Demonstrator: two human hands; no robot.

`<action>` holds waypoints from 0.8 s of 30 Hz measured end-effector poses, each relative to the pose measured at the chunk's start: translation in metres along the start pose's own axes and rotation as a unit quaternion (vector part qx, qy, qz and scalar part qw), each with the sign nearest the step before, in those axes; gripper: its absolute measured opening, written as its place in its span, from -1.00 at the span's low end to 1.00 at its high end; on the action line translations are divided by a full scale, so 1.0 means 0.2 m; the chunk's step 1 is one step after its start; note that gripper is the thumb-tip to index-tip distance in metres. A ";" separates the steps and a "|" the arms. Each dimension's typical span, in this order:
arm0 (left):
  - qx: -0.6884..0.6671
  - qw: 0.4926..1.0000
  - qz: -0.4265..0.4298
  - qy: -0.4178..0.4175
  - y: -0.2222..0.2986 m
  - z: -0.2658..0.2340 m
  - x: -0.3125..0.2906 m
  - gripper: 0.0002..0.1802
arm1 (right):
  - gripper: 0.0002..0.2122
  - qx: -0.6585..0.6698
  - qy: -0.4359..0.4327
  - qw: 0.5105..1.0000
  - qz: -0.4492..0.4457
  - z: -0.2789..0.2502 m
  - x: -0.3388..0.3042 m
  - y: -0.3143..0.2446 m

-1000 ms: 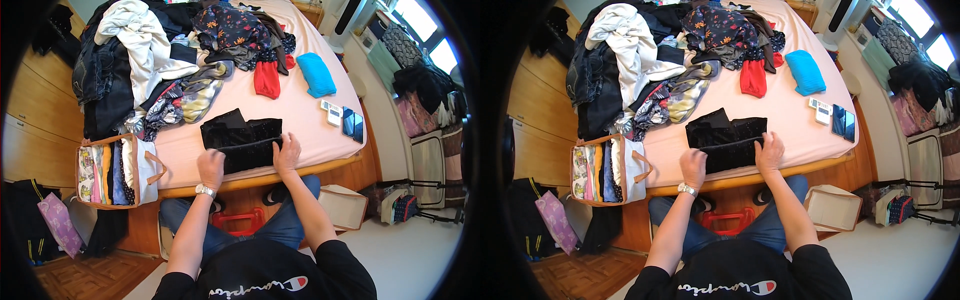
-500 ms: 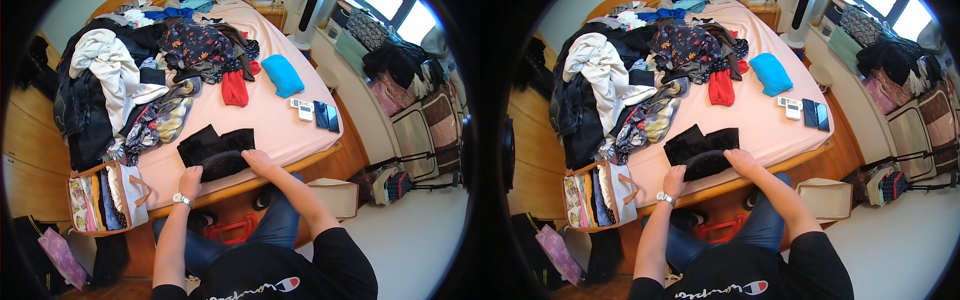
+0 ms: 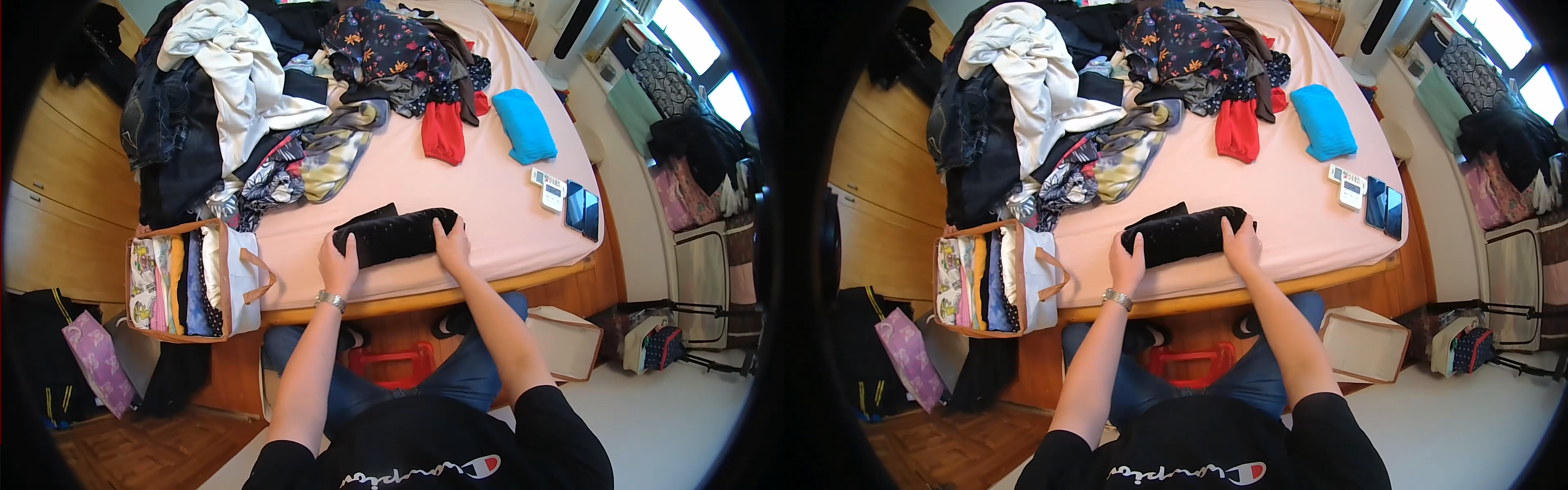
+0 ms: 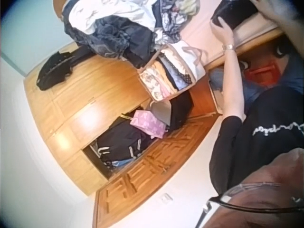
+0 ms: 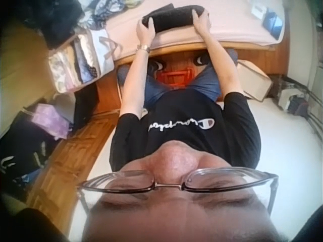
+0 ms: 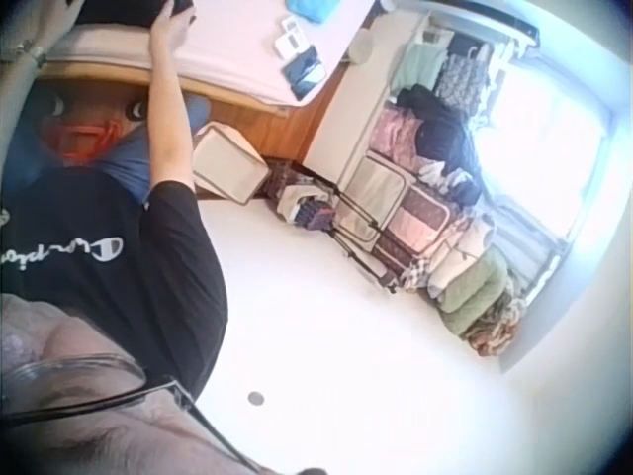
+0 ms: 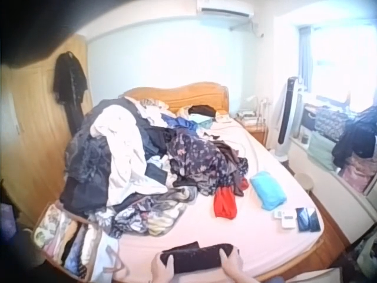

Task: The person folds various clothing items by hand on a bed, including a black piece, a red piece, and a floral patterned piece, and places them into a storage bag.

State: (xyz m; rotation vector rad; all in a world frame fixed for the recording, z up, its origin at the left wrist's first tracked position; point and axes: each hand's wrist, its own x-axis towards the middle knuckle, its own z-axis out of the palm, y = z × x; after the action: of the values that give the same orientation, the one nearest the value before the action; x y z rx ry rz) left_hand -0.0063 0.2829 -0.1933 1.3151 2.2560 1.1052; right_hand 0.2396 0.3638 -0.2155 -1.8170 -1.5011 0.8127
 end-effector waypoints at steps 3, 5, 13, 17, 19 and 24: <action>0.123 0.990 -0.006 0.068 -0.09 0.06 0.06 -0.47 | -0.53 -0.106 0.037 0.993 -0.024 0.06 0.04 -0.04; 0.212 0.961 0.053 0.168 -0.12 0.09 0.11 -0.47 | -0.57 -0.167 0.020 0.982 -0.085 0.07 0.09 -0.03; -0.025 0.998 -0.048 -0.025 -0.12 0.04 0.18 -0.46 | -0.60 -0.155 0.248 0.932 -0.215 0.01 -0.04 -0.17; -0.088 0.993 -0.082 -0.010 -0.10 0.06 0.03 -0.53 | -0.52 0.233 0.011 0.967 0.108 0.21 -0.50 -0.07; -0.139 0.988 -0.060 0.002 -0.08 0.07 -0.06 -0.52 | -0.36 0.391 -0.075 0.898 0.188 0.33 -0.52 -0.17; -0.173 0.980 -0.091 -0.051 -0.01 0.12 -0.34 -0.59 | 0.03 0.364 -0.051 0.909 0.198 0.32 -0.34 -0.29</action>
State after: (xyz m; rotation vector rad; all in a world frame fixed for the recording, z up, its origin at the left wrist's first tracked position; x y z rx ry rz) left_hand 0.0427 0.2372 -0.2189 0.9833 1.9544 1.2610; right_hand 0.1444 0.3102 -0.2031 -1.5045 -0.7062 1.4496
